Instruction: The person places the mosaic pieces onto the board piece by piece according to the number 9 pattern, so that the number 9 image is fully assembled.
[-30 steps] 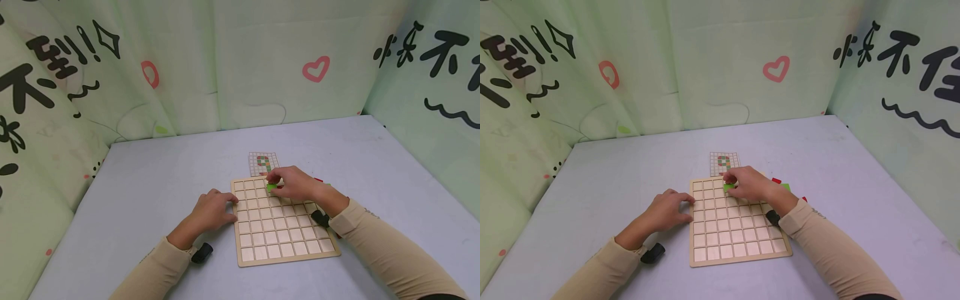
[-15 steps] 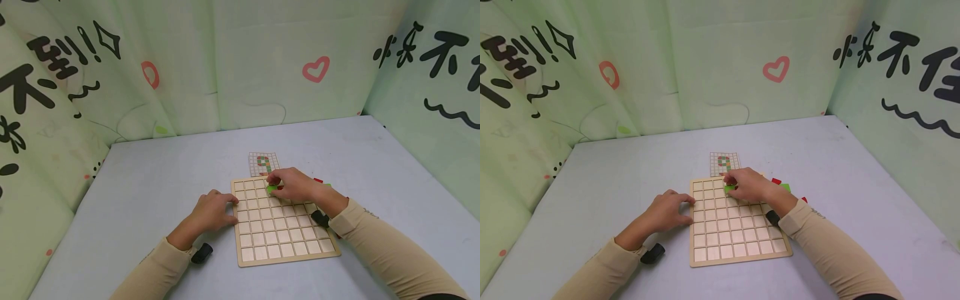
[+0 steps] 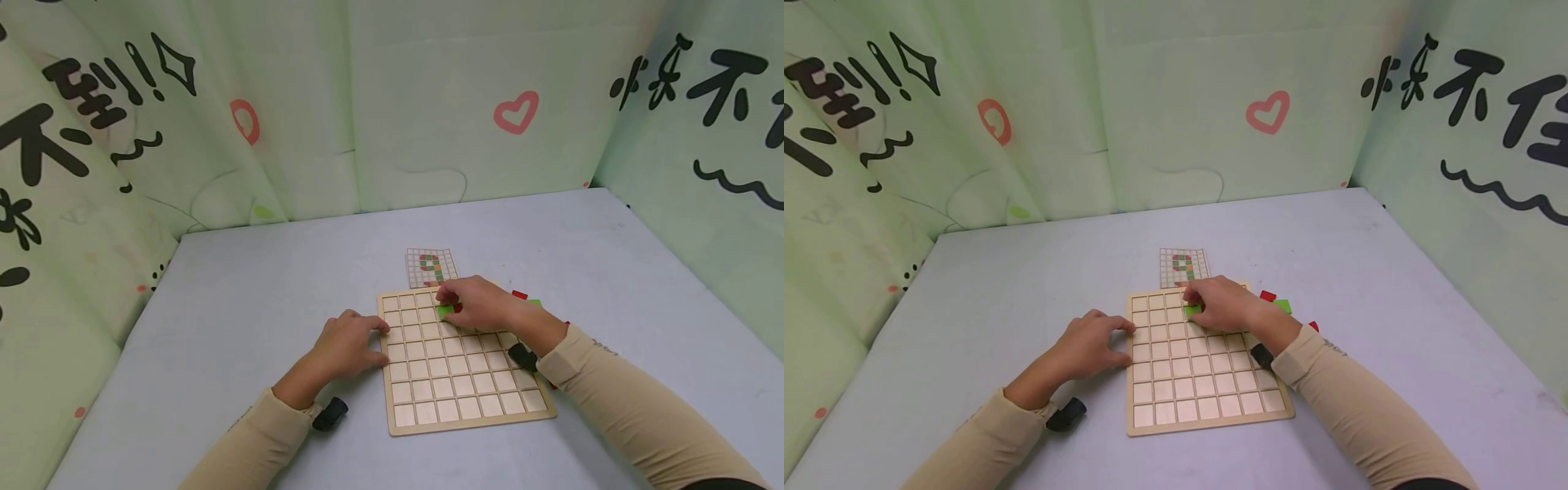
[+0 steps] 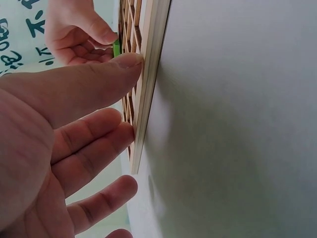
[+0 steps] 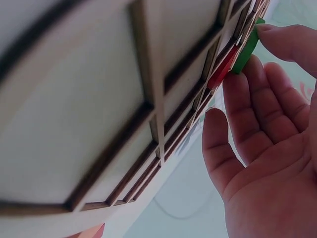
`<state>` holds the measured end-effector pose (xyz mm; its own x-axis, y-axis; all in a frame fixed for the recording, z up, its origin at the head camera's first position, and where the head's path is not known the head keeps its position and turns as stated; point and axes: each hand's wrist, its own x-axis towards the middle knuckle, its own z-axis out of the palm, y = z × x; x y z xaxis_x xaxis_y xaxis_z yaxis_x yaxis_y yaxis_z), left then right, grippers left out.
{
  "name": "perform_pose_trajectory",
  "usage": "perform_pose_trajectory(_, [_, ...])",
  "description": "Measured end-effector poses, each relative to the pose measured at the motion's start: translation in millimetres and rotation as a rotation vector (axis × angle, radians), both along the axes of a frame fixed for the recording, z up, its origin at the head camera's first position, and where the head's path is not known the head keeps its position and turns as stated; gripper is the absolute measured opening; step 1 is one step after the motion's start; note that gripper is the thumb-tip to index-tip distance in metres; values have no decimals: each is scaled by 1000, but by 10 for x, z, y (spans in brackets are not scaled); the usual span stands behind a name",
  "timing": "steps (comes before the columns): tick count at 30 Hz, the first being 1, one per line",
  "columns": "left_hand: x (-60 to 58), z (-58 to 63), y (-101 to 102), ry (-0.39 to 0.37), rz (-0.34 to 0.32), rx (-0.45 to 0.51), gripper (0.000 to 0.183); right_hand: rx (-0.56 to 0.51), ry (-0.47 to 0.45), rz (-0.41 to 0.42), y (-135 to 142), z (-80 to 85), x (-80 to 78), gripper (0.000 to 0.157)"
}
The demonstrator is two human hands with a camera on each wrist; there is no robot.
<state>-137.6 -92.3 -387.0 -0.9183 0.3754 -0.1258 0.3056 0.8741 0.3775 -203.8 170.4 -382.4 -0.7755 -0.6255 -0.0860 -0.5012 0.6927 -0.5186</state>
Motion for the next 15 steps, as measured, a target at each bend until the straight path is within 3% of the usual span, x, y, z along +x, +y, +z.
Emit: perform_pose_trajectory(15, [10, 10, -5, -6, -1, 23, 38, 35, 0, -8, 2, -11, -8, 22])
